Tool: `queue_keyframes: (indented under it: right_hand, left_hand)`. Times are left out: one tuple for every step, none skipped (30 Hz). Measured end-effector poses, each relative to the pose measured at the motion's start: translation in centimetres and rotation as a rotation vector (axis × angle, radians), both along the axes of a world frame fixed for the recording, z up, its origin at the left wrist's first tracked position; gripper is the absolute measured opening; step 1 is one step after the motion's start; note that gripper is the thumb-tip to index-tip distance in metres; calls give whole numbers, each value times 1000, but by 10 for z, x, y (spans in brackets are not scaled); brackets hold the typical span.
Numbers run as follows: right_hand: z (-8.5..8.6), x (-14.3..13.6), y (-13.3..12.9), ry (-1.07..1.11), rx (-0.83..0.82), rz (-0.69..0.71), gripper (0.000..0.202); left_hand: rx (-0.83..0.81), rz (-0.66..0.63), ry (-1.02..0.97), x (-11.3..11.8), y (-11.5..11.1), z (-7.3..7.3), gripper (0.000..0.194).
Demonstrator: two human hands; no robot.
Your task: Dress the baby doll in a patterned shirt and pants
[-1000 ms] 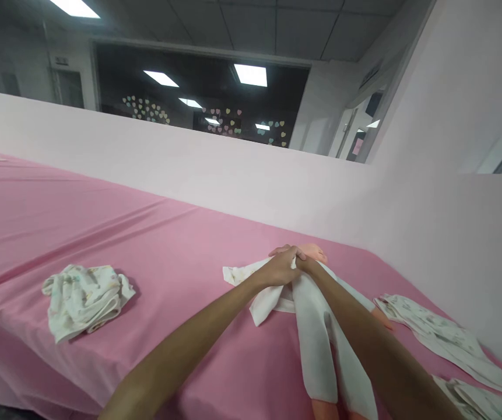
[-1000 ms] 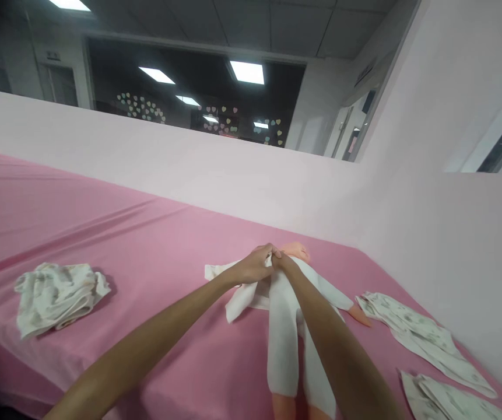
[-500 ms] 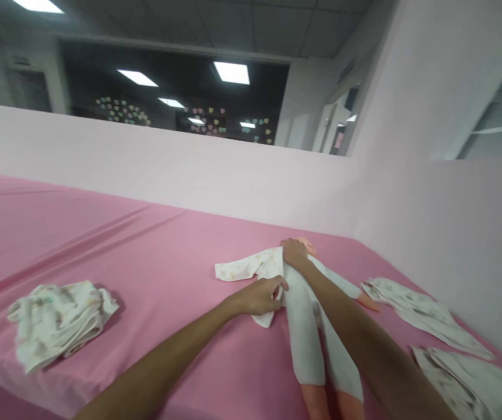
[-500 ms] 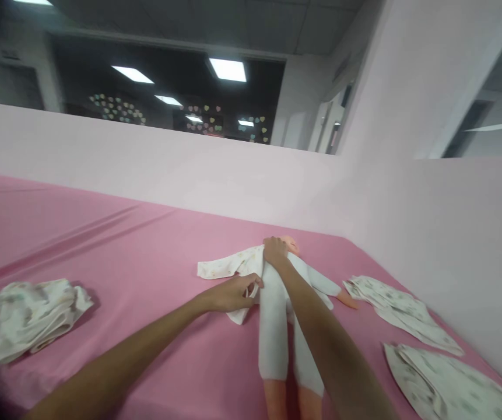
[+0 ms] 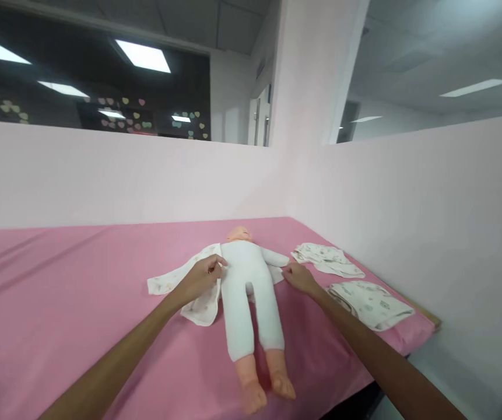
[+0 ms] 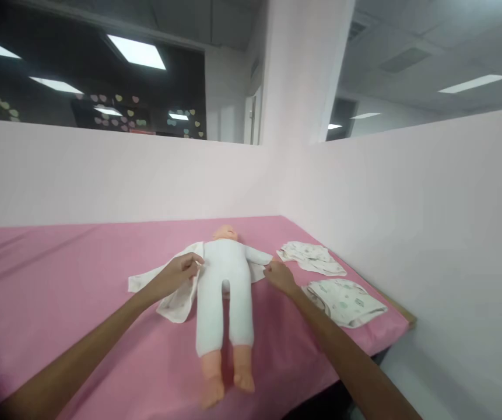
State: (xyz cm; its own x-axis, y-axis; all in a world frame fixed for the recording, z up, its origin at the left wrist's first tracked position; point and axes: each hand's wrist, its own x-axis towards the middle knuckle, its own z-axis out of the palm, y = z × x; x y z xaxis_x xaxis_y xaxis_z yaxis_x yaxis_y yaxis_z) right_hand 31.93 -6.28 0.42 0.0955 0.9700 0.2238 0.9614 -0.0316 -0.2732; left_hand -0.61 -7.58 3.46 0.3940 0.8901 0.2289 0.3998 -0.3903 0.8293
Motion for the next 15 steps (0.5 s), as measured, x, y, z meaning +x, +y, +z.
queue_keyframes:
  right_hand:
    - [-8,9,-7,12,-8,-2,23]
    - [-14,14,-12,22,-6,-8,25]
    - [-20,17,-14,31,0,-19,27]
    - [-23,18,-14,40,9,-34,30]
    - [-26,17,-12,50,18,-47,32]
    - [-28,15,-9,60,24,-59,34]
    - [-29,13,-4,70,29,-66,35]
    - [-30,10,0,78,32,-70,32]
    - [-31,7,3,84,35,-70,28]
    - [-32,4,6,90,38,-66,23]
    - [-34,2,7,96,40,-59,19]
    - [-35,0,8,104,42,-49,17]
    - [-36,-1,8,115,43,-38,17]
    - [-37,0,8,131,44,-27,18]
    - [-37,1,7,151,44,-19,19]
  left_hand:
    - [67,42,16,9,9,3,26]
    - [137,66,45,21,19,7,25]
    - [208,70,89,34,30,11,25]
    - [276,57,152,50,42,15,24]
    - [338,30,236,67,53,19,24]
    - [394,-9,342,85,64,22,25]
    - [444,-51,474,103,75,25,28]
    - [485,-85,617,121,84,25,32]
    - [506,-118,755,138,93,25,37]
    - [508,-146,865,153,100,23,42]
    - [496,-167,946,166,106,20,46]
    - [474,-182,997,176,111,17,49]
    - [451,-190,1022,185,115,13,50]
    - [431,-191,1034,192,119,10,51]
    - [415,-191,1047,196,122,8,50]
